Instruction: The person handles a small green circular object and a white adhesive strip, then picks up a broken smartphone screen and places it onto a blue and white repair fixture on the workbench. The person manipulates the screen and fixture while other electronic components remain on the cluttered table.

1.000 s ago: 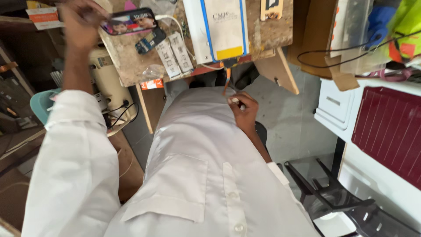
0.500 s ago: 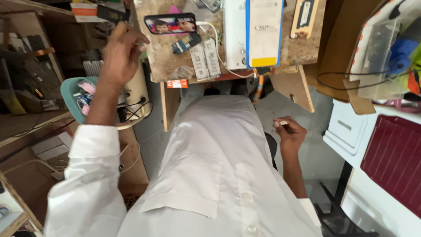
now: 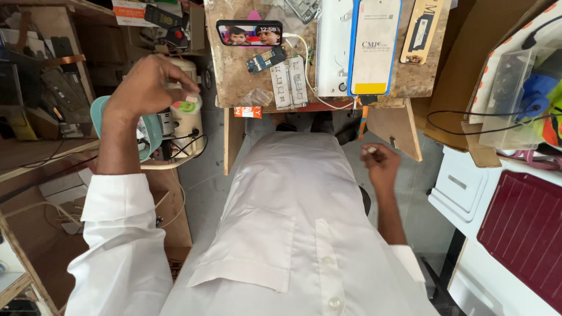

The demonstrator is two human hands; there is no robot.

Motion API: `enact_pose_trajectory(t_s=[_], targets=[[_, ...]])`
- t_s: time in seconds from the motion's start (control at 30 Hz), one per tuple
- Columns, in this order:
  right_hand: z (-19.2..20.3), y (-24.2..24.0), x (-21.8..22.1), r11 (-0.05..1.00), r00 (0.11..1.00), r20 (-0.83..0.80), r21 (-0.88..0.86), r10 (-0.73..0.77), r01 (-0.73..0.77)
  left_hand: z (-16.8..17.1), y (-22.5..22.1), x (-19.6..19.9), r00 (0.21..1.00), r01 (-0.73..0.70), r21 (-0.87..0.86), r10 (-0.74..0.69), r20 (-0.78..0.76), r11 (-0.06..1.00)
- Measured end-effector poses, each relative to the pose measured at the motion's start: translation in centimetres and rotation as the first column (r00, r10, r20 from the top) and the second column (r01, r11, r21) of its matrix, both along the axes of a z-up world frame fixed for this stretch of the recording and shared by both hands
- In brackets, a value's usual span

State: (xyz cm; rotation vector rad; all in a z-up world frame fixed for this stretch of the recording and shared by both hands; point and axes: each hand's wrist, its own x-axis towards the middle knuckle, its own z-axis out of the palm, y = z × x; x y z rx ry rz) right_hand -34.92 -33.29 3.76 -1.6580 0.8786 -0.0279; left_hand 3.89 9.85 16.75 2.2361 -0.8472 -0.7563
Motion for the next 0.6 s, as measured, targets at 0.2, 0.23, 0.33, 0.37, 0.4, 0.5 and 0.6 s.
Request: enact_pose_trajectory(t_s=[0.2,0.23,0.33,0.37,0.4,0.5,0.6], targets=[[3.3,-1.0,-1.5,0.998,0.996,0.074,0.028,0.059,-0.062,-3.3,-1.8,0.5,0.792,-0.526,-0.358,0.290,-0.538,0.771],[3.3,-0.3,-1.1,0.997,0.996,0.062,0.022,0.071,-0.073,-4.0,-2.6,0.5,0.753,-0.592,-0.406,0.299,-0.587,0.696],[2.7,3.3,1.6,0.958,0.955,0.080,0.016,0.284,-0.286,-5.7,-5.2,0.5,0.657,-0.732,-0.496,0.292,-0.695,0.466],[2.6,4.8,2.8,0.940,0.937,0.072,-0.007,0.342,-0.342,-6.1,-6.0,0.6,0.642,-0.753,-0.515,0.286,-0.711,0.410],[2.4,6.1,4.4,0.933,0.930,0.074,-0.022,0.360,-0.360,-6.4,-6.9,0.8,0.628,-0.771,-0.530,0.279,-0.727,0.353],[2.6,9.6,9.8,0.883,0.879,0.100,-0.110,0.467,-0.457,-8.2,-9.4,2.2,0.574,-0.818,-0.519,0.421,-0.702,0.248],[3.5,11.0,15.6,0.778,0.813,0.012,-0.301,0.582,-0.552,-11.3,-10.2,5.3,0.497,-0.858,-0.511,0.347,-0.796,0.056]])
